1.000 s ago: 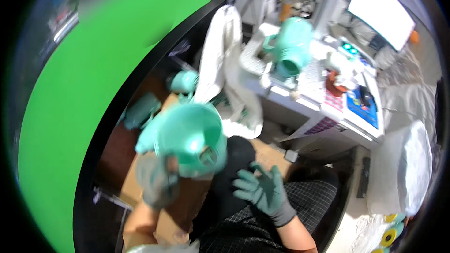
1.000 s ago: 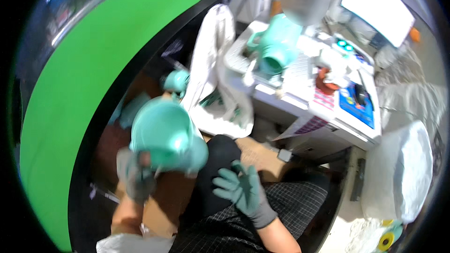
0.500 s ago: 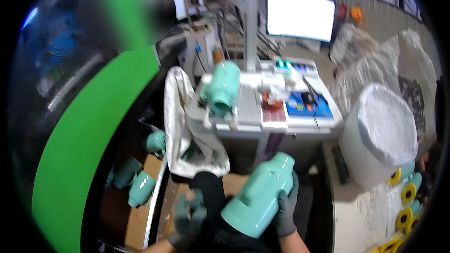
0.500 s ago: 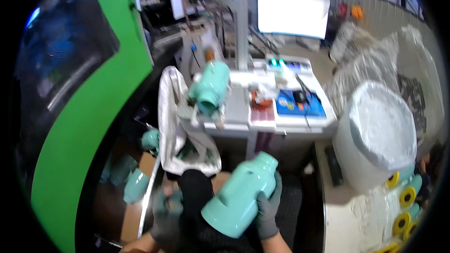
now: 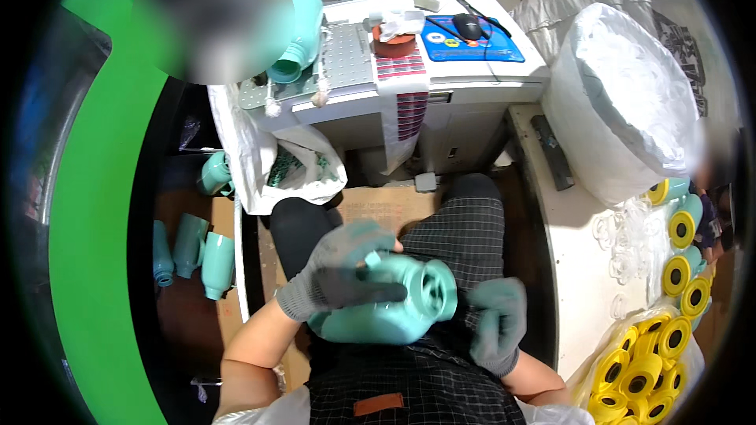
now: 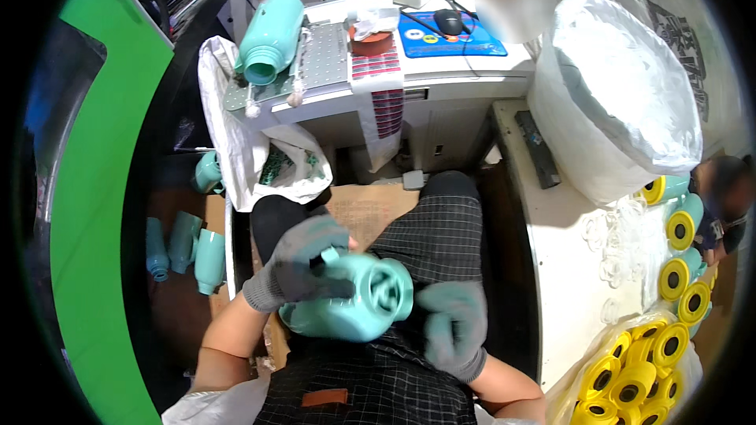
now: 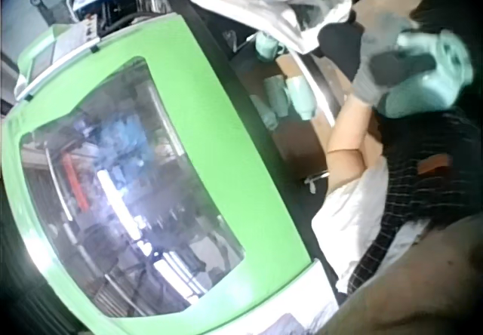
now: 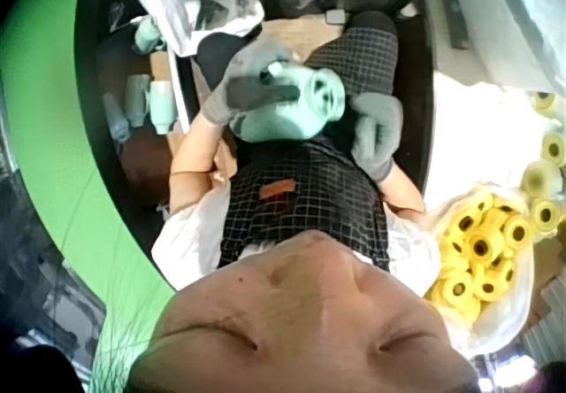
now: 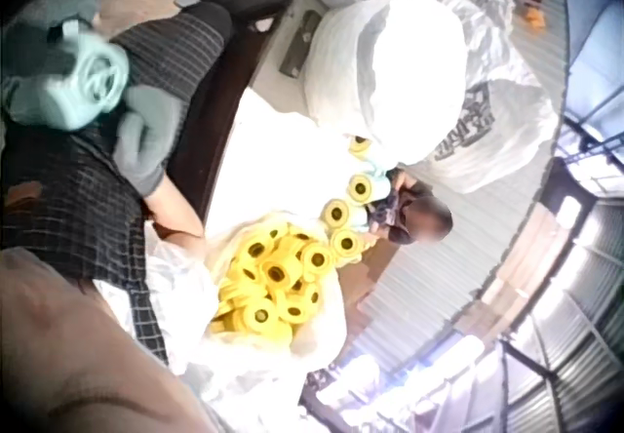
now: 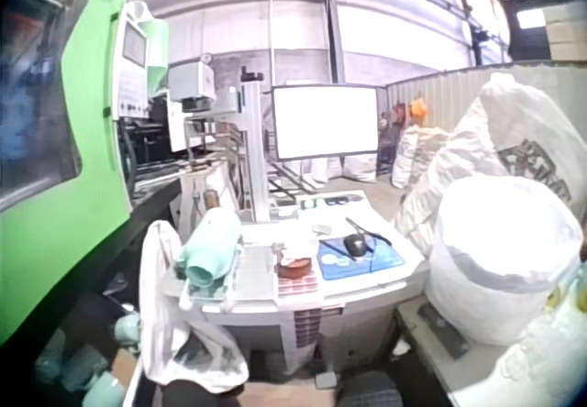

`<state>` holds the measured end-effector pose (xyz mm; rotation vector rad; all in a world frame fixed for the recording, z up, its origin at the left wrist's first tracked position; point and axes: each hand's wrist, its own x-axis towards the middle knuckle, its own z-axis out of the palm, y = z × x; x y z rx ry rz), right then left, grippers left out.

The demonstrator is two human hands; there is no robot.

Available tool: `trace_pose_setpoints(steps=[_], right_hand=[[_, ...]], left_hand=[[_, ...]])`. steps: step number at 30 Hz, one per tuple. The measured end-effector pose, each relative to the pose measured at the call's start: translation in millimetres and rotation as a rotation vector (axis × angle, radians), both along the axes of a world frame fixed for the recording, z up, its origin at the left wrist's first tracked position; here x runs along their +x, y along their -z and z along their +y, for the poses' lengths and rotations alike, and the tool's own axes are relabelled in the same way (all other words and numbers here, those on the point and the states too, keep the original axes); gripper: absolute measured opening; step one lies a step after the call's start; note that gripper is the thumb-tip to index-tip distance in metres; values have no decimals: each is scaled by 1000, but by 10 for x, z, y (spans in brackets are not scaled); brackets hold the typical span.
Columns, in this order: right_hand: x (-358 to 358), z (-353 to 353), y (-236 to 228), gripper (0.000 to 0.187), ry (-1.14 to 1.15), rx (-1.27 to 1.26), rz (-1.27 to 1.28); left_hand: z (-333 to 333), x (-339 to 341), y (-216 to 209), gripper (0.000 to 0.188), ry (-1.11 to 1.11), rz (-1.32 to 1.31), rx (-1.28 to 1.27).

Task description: The person sits on the floor and assembles teal plastic containers by inserting a white seal into the opening and screwing on a yellow lid. They repeat this process for multiple units, placing the finished containers on a nearby table.

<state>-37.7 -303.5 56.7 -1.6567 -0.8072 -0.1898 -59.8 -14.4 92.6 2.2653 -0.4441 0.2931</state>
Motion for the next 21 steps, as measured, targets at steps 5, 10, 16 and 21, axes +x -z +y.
trace_pose_setpoints(steps=[5,10,16,21], right_hand=[[-5,-55,-11,23,-234,-335,80],[-185,-90,-103,30,-376,-628,-86],[-111,79,-249,25,-469,-895,7],[96,149,-390,18,-776,-976,-40]], left_hand=[[-249,30,149,64,165,161,191],[-562,-52,-66,85,512,154,81],[-700,-65,153,109,439,268,288],[-730,-166,132,115,395,298,309]])
